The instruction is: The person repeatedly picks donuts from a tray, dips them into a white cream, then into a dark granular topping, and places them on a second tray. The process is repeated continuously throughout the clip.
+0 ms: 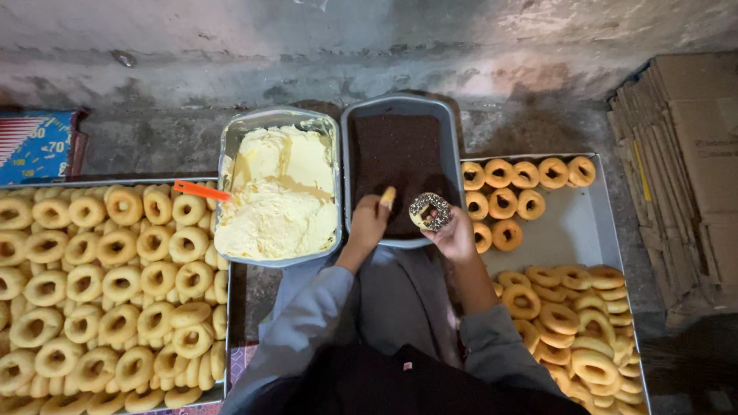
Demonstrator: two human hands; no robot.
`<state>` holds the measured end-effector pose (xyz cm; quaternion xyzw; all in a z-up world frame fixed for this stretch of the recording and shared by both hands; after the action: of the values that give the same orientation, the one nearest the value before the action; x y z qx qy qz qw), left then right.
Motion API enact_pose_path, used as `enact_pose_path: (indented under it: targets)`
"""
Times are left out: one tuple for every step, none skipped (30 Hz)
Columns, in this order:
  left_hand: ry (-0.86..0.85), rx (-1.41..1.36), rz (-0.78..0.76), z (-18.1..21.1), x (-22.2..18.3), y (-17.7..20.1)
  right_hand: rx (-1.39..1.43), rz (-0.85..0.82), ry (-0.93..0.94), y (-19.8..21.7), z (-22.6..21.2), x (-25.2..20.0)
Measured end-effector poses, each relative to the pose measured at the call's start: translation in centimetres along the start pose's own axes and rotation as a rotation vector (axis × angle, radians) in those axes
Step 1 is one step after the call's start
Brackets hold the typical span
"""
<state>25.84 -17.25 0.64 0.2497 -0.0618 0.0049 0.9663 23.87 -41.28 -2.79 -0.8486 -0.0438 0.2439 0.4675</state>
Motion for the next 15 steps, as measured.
enact_pose_path:
  targets:
    - [0.236,-0.172,-0.009,-1.4,-0.5,-0.6,-0.021,0.069,-0.002,-0.1,0.1,-0.1]
    - [0.471,-0.345,-0.015,-2.8,-1.2,-1.3,-0.045,0.135,-0.007,-0.3,0.3,0.0]
    - [0.489,-0.666,0.043,-3.3,-1.6,-1.9,-0.069,0.202,-0.012,-0.4,0.4,0.0]
    - [0.495,-0.986,0.104,-3.7,-1.7,-2.4,-0.068,0.188,0.011,-0.9,0.3,0.3]
    - [0.491,-1.305,0.166,-4.0,-2.0,-2.7,-0.066,0.175,0.034,-1.4,0.3,0.7]
    - [0.493,-1.335,0.171,-4.3,-2.5,-2.8,-0.064,0.163,0.060,-1.7,0.4,0.9]
    - [0.494,-1.365,0.176,-4.5,-3.1,-2.8,-0.159,0.145,0.140,-2.0,0.4,1.3]
    - [0.496,-1.395,0.180,-4.7,-3.5,-2.8,-0.253,0.127,0.220,-2.2,0.5,1.6]
    - [0.490,-1.418,0.185,-4.8,-3.7,-2.6,-0.347,0.110,0.301,-2.3,0.6,2.0]
    - [0.485,-1.443,0.188,-4.8,-3.9,-2.4,-0.647,0.196,0.408,-2.3,0.6,2.3]
    - [0.480,-1.468,0.192,-4.7,-3.9,-2.2,-0.948,0.283,0.513,-2.5,0.9,2.8]
    - [0.485,-1.464,0.204,-4.7,-4.0,-2.1,-1.249,0.374,0.614,-2.6,1.2,3.1]
    - [0.489,-1.459,0.216,-4.8,-4.1,-1.8,-1.358,0.308,0.538,-2.4,2.0,3.9]
    - [0.493,-1.454,0.226,-4.7,-4.2,-1.7,-1.464,0.241,0.460,-2.2,2.9,4.6]
    - [0.503,-1.457,0.237,-4.7,-4.2,-1.7,-1.566,0.171,0.379,-2.0,3.5,5.0]
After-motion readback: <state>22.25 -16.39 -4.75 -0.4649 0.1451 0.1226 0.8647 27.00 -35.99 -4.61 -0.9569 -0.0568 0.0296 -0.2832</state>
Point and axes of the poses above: each hand's wrist, its own x-axis towards the middle knuckle, its own y-axis out of the back of the hand, z = x × y, the point moved 4 cm from there along x, towards the middle knuckle, and after that the axes turned 5 degrees about -y, right-handed, at the moved point
